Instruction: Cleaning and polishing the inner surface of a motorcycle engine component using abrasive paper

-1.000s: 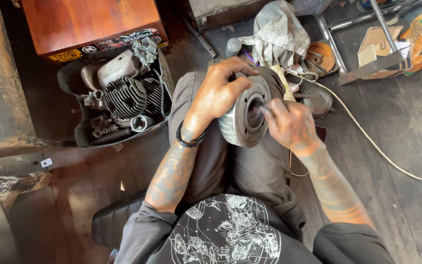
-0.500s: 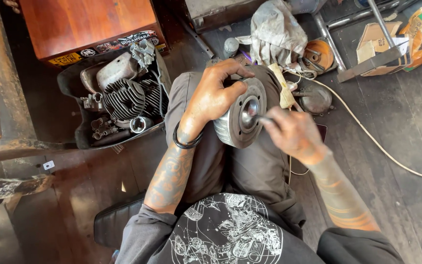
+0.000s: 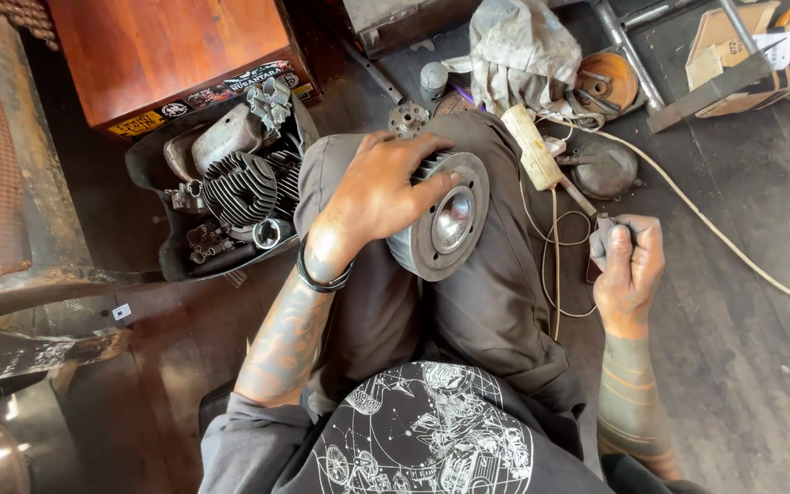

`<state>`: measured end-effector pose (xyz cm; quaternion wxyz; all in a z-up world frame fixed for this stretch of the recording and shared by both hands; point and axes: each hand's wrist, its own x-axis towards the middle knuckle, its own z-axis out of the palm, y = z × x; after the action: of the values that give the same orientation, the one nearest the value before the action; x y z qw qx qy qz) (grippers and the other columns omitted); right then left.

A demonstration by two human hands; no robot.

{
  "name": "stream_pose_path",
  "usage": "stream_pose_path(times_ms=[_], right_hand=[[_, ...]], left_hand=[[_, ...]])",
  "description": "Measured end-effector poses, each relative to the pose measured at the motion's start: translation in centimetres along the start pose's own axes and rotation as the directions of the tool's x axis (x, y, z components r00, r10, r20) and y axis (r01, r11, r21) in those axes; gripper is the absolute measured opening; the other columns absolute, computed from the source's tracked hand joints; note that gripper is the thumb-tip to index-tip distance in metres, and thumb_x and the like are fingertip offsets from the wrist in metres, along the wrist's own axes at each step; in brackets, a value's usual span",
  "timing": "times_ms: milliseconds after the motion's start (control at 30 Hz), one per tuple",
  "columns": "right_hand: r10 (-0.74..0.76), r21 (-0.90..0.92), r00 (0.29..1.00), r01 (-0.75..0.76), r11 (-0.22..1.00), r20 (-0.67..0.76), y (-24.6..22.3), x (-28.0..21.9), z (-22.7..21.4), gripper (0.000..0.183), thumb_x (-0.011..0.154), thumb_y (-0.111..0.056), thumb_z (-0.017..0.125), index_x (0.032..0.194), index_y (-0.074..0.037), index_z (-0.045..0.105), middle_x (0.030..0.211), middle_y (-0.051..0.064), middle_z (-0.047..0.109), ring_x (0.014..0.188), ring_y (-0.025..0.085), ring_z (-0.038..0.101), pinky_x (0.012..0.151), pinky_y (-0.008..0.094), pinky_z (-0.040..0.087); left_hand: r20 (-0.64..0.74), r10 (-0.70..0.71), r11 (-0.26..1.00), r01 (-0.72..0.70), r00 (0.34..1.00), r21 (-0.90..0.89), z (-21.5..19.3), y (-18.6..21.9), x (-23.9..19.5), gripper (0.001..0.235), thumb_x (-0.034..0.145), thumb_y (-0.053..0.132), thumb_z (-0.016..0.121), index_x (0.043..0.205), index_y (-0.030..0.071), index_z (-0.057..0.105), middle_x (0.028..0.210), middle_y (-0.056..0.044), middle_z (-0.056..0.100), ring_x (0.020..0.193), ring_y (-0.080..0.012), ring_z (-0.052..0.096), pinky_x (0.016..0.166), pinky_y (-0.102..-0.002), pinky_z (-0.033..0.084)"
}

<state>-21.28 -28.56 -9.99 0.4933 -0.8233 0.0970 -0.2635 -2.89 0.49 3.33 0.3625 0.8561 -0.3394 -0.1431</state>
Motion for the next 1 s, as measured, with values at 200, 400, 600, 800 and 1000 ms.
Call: stream_pose_path(times_ms=[200,400,600,800,1000], right_hand=[[-0.024,0.052,1.0,0.025,0.998,-0.013,1.0,0.1,0.2,0.02,0.118,-0.014,0.041,0.108,-0.001,0.052,0.068,0.007,0.053,0.053,0.016,0.052,0.045,0.025,0.04],[-0.074,0.082,0.996,0.077,0.994,-0.043,-0.1,-0.4,0.6,0.02,0.116,-0.013,0.04,0.108,0.0,0.053,0.065,0.009,0.049,0.05,0.017,0.046,0.045,0.024,0.034],[0.138,0.303,0.988,-0.113,0.946,-0.063,1.0,-3.4,-2.4,0.013,0.114,-0.016,0.039,0.118,-0.004,0.041,0.099,0.008,0.049,0.076,0.012,0.044,0.063,0.024,0.039],[0.178,0.314,0.972,-0.123,0.941,-0.151,1.2,-4.6,-5.4,0.008,0.119,-0.015,0.036,0.112,-0.011,0.038,0.088,0.0,0.04,0.071,0.009,0.039,0.061,0.022,0.035],[0.091,0.284,0.974,-0.029,0.958,-0.208,-0.3,-3.9,-5.4,0.019,0.121,-0.02,0.033,0.104,-0.013,0.031,0.08,-0.001,0.03,0.065,0.009,0.03,0.06,0.025,0.032]], left_hand=[[-0.065,-0.038,0.999,0.039,0.997,0.022,1.4,-0.1,-1.2,0.049,0.09,0.043,0.057,0.129,0.015,0.065,0.103,-0.02,0.078,0.108,-0.0385,0.072,0.12,-0.051,0.023],[-0.108,-0.101,0.972,0.075,0.989,-0.223,0.0,2.4,-3.3,0.043,0.088,0.036,0.062,0.127,0.019,0.07,0.109,-0.014,0.077,0.112,-0.0385,0.07,0.102,-0.05,0.049],[-0.126,-0.112,0.927,0.058,0.986,-0.371,-1.1,5.3,-5.3,0.046,0.081,0.018,0.059,0.119,-0.005,0.07,0.072,-0.004,0.067,0.061,-0.013,0.053,0.056,-0.027,0.043],[-0.084,-0.014,0.833,-0.035,0.996,-0.553,-1.9,6.5,-7.7,0.045,0.084,0.016,0.056,0.123,-0.005,0.067,0.108,-0.012,0.075,0.093,-0.0184,0.069,0.084,-0.029,0.055],[-0.069,0.06,0.791,-0.09,0.996,-0.605,-4.7,9.0,-10.1,0.045,0.085,0.02,0.055,0.123,0.0,0.068,0.088,-0.007,0.063,0.08,-0.0164,0.054,0.072,-0.029,0.043]])
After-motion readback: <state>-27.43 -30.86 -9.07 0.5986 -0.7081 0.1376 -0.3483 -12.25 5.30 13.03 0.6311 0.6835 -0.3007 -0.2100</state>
